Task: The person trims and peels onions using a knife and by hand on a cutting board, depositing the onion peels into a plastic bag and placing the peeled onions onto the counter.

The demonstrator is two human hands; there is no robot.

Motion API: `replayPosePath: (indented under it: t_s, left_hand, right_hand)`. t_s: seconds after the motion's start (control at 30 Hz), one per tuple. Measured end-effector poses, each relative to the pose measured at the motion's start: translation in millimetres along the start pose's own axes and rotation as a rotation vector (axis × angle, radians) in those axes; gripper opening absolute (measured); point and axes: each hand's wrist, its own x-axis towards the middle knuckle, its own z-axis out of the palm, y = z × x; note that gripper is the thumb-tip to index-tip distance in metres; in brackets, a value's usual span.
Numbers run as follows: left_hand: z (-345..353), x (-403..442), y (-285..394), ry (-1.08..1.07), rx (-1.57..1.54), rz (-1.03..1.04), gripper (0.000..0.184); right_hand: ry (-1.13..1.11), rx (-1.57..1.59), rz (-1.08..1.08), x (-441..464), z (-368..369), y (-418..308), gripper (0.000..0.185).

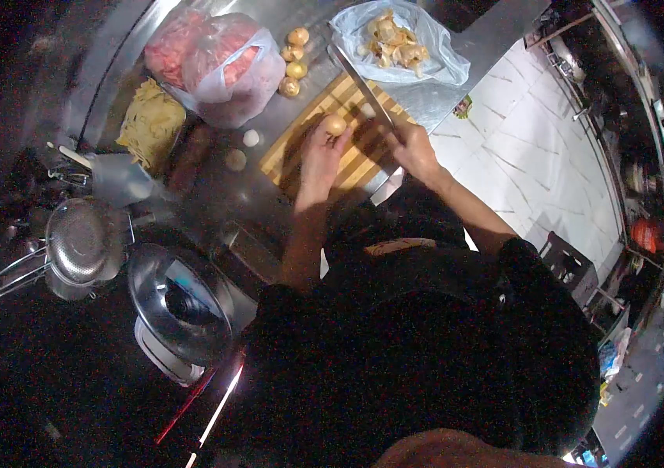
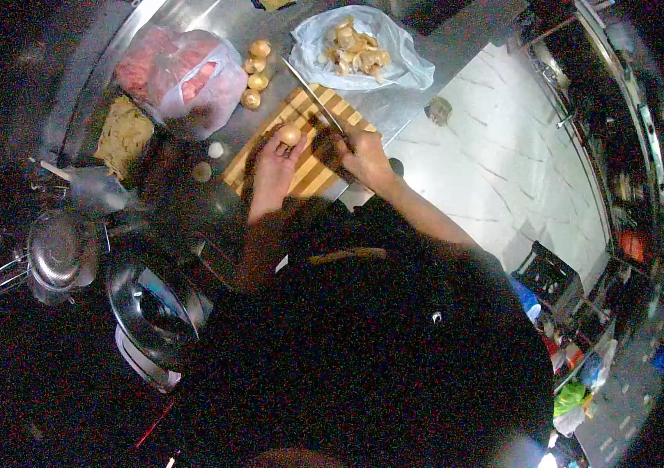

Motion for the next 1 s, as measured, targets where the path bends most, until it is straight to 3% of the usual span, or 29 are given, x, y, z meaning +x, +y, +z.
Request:
replayPosePath:
  t_s: [0.07, 0.17, 0.27, 0.3, 0.43, 0.83, 1.0]
  left_hand:
    - [-7.2, 10.4, -2.3, 0.009, -0.394, -0.172, 0.031]
    - [18.7, 1.4, 17.4, -0.029, -0.361, -0.148, 0.032]
    - [24.8, 3.9, 15.7, 0.074, -0.337, -0.100, 0.027]
    - [24.2, 4.7, 13.8, 0.041, -0.334, -0.076, 0.027]
    - [31.5, 1.6, 12.0, -0.007, -0.286, 0.013, 0.030]
    - [60.0, 3.6, 7.4, 0.139, -0.260, 0.099, 0.025]
    - [77.3, -0.4, 6.9, 0.237, -0.177, 0.090, 0.022]
  right_hand:
    - [0.058, 0.027, -0.108, 4.3, 9.5, 13.5, 0.032]
    - [0.030, -0.028, -0.104, 8.0, -5.2, -23.5, 0.043]
    - [0.011, -0.303, -0.017, 8.9, -9.4, -51.2, 0.050]
    - [0.012, -0.325, -0.093, 7.9, -8.6, -52.9, 0.053]
    - [0.021, -0.303, -0.207, 4.3, -8.7, -70.7, 0.054]
    - [-0.046, -0.328, -0.127, 11.7, -14.6, -64.7, 0.052]
    - [0.076, -0.291, -0.194, 18.6, -13.3, -52.2, 0.046]
